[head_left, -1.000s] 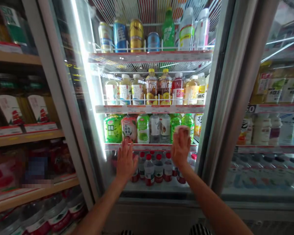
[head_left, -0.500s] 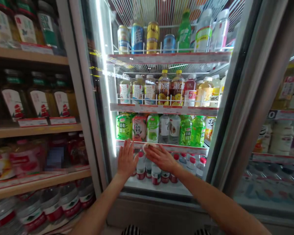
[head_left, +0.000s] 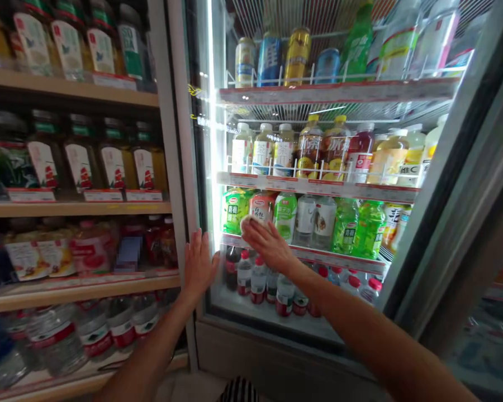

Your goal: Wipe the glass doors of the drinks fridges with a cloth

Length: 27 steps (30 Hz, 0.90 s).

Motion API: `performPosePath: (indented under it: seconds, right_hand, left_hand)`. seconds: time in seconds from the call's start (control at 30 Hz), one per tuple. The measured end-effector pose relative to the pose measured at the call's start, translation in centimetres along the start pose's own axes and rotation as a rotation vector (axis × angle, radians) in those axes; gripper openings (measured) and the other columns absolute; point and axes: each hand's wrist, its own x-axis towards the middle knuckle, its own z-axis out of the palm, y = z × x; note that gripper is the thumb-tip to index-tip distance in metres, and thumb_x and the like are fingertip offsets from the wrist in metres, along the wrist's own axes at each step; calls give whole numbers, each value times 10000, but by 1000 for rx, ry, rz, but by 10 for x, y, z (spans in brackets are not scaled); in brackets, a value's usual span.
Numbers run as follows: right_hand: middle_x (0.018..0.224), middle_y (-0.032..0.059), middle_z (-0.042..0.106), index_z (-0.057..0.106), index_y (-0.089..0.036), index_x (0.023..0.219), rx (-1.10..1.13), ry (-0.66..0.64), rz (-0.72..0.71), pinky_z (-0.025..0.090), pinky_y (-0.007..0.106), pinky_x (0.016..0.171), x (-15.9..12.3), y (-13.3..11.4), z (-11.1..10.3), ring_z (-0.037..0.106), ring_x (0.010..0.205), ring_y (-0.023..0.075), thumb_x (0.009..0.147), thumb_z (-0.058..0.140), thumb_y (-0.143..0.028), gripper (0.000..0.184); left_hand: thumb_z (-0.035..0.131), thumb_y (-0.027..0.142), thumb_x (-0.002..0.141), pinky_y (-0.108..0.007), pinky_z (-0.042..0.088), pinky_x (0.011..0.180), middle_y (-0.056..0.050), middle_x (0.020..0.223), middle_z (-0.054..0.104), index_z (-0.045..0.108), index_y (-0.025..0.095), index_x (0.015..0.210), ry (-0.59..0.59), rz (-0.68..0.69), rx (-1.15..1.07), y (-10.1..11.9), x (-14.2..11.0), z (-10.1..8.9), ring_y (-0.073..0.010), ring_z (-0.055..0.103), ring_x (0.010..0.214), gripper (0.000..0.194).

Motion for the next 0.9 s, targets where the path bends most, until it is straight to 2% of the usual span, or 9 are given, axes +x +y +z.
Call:
performPosePath:
  seconds: [0.1,0.23,0.27,0.4,0.47,0.6,0.67,0.83,0.9]
  right_hand:
    - [1472,48,314,401,-209,1342,-6,22,84,149,510,1138,14,-5,8,246,1372,238,859,450,-160,487]
    - [1439,23,381,474,-207,1279,62,-30,-196,245,422,1129,22,-22,23,316,1340,184,874,442,-203,406]
    - [1438,21,383,480,-205,1271,67,-34,-214,263,419,1121,29,-24,26,322,1337,182,880,426,-200,395]
    - [1472,42,317,440,-197,1307,40,-10,-19,260,493,1106,67,-28,32,286,1354,231,881,394,-157,431]
    - [1468,35,325,446,-203,1303,49,-20,-11,266,492,1105,76,-36,38,296,1350,226,882,393,-158,427]
    - [1394,-14,447,532,-230,1215,90,-110,-272,324,407,1097,70,-58,54,388,1293,156,902,376,-201,351]
    - [1393,-19,448,543,-237,1199,92,-135,-328,319,402,1101,73,-58,56,381,1298,150,903,375,-201,342]
    - [1492,26,272,420,-225,1315,44,-38,-9,225,526,1116,94,-30,38,228,1379,232,883,403,-176,436]
    - [1490,36,278,439,-217,1298,40,-16,0,221,516,1118,84,-21,27,227,1380,230,870,431,-175,431]
  left_hand:
    - [408,333,863,-515,224,1096,-190,1482,227,279,98,1392,11,-23,9,-13,4,-7,-295,183,1386,593]
    - [403,345,859,-535,218,1090,-193,1473,249,287,100,1391,-2,-35,10,-31,6,-15,-305,199,1380,598]
    - [400,348,859,-540,218,1088,-195,1472,251,288,99,1391,-3,-43,15,-36,6,-17,-309,196,1380,599]
    - [396,351,860,-534,210,1092,-191,1483,224,279,98,1397,14,-62,50,-52,4,-24,-307,170,1387,605]
    - [398,353,863,-529,211,1093,-193,1484,220,277,95,1397,19,-60,65,-57,3,-27,-303,165,1389,606]
    - [398,347,867,-529,223,1088,-193,1479,235,280,106,1395,22,-54,71,-60,2,-29,-298,172,1388,593]
    - [405,343,864,-529,225,1087,-189,1481,231,278,117,1396,27,-45,62,-59,3,-30,-296,168,1390,592]
    - [410,351,866,-534,213,1091,-186,1489,210,252,125,1407,58,-26,37,-48,14,-33,-301,158,1391,608]
    - [405,351,872,-531,218,1090,-193,1484,220,253,121,1406,75,-7,37,-41,21,-35,-303,165,1389,601]
